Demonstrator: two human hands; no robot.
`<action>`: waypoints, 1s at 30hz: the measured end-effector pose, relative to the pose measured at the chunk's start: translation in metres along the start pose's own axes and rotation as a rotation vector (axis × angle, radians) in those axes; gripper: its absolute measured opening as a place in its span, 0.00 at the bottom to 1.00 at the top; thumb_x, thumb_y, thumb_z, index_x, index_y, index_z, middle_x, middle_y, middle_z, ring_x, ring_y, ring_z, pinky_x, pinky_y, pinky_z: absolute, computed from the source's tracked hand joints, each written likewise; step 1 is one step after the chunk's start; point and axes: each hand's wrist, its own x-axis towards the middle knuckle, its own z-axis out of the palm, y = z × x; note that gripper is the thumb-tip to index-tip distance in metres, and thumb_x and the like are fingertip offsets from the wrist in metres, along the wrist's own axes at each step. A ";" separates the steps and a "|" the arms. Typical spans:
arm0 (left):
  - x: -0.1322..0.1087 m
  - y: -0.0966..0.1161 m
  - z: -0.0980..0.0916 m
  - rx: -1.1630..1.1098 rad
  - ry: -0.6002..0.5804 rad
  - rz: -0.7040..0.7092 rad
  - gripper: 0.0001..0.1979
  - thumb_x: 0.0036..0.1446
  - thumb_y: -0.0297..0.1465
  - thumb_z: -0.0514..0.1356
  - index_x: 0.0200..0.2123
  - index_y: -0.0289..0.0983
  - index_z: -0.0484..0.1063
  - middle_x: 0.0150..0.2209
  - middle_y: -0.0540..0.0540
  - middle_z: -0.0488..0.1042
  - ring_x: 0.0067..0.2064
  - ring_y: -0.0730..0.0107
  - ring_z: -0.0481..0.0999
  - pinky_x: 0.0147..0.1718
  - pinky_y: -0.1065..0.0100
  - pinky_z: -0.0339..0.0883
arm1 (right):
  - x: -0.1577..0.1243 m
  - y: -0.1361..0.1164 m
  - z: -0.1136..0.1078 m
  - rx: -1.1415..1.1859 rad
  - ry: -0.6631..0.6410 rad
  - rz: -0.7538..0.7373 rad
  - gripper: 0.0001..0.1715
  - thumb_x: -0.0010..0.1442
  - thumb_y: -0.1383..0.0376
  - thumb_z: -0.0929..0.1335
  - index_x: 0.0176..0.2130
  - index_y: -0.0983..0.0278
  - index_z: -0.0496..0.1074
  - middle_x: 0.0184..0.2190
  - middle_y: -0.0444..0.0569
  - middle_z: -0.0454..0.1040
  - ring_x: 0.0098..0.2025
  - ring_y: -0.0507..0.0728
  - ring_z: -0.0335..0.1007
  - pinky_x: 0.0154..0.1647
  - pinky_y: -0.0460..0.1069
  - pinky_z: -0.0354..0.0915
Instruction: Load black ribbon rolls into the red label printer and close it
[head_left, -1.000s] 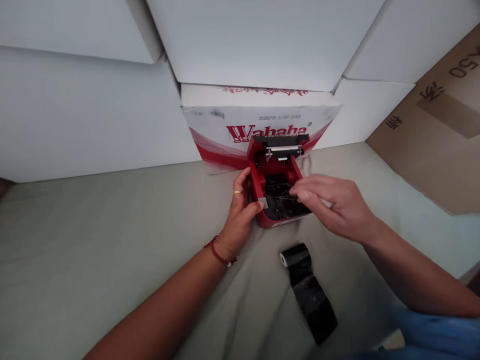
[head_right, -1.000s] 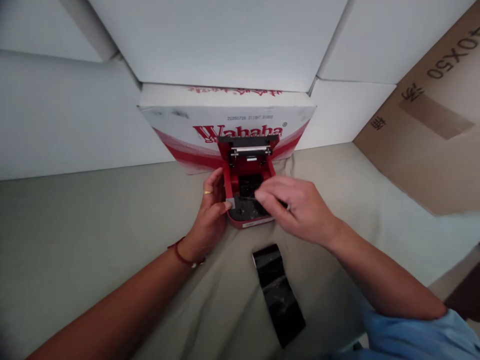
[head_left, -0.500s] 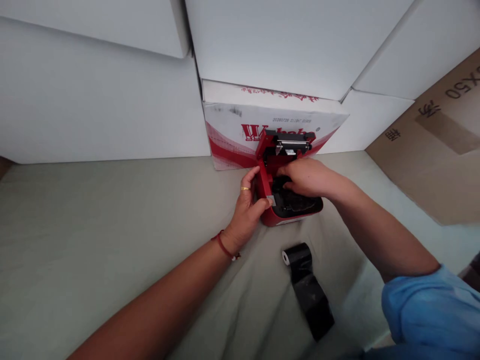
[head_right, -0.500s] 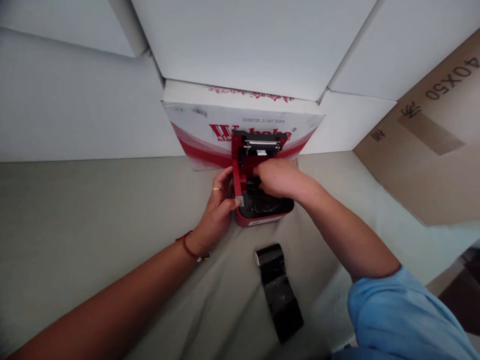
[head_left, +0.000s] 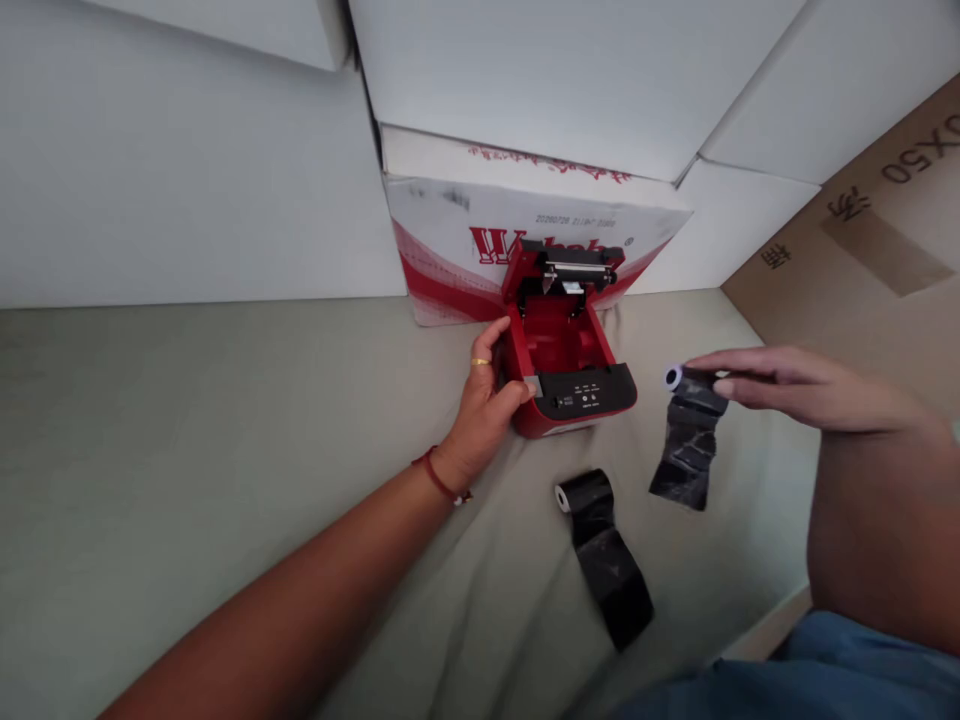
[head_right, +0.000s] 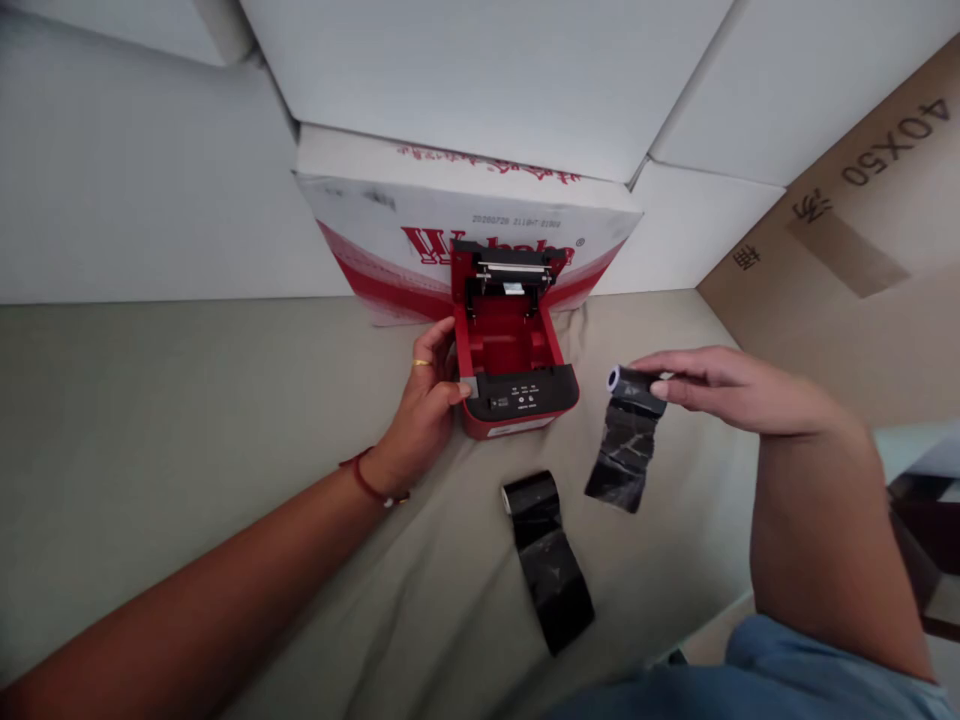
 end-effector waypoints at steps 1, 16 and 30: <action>0.001 0.000 0.000 -0.001 -0.001 0.004 0.43 0.60 0.45 0.72 0.74 0.51 0.61 0.75 0.43 0.69 0.75 0.48 0.70 0.74 0.47 0.66 | -0.004 0.001 0.008 0.006 -0.008 0.013 0.22 0.74 0.50 0.72 0.60 0.56 0.84 0.49 0.53 0.88 0.50 0.65 0.87 0.55 0.59 0.80; 0.004 -0.001 0.001 -0.012 -0.021 0.042 0.42 0.61 0.51 0.73 0.73 0.52 0.61 0.76 0.44 0.67 0.78 0.48 0.66 0.76 0.49 0.63 | -0.033 -0.035 0.090 0.261 -0.344 -0.145 0.17 0.77 0.64 0.71 0.61 0.58 0.85 0.57 0.53 0.89 0.51 0.59 0.89 0.52 0.52 0.82; 0.004 -0.004 0.000 0.000 -0.009 0.018 0.42 0.61 0.45 0.72 0.74 0.52 0.60 0.75 0.43 0.69 0.76 0.48 0.69 0.74 0.47 0.66 | 0.000 -0.040 -0.002 0.176 -0.106 -0.216 0.19 0.80 0.51 0.71 0.62 0.52 0.84 0.49 0.51 0.89 0.39 0.59 0.84 0.38 0.52 0.78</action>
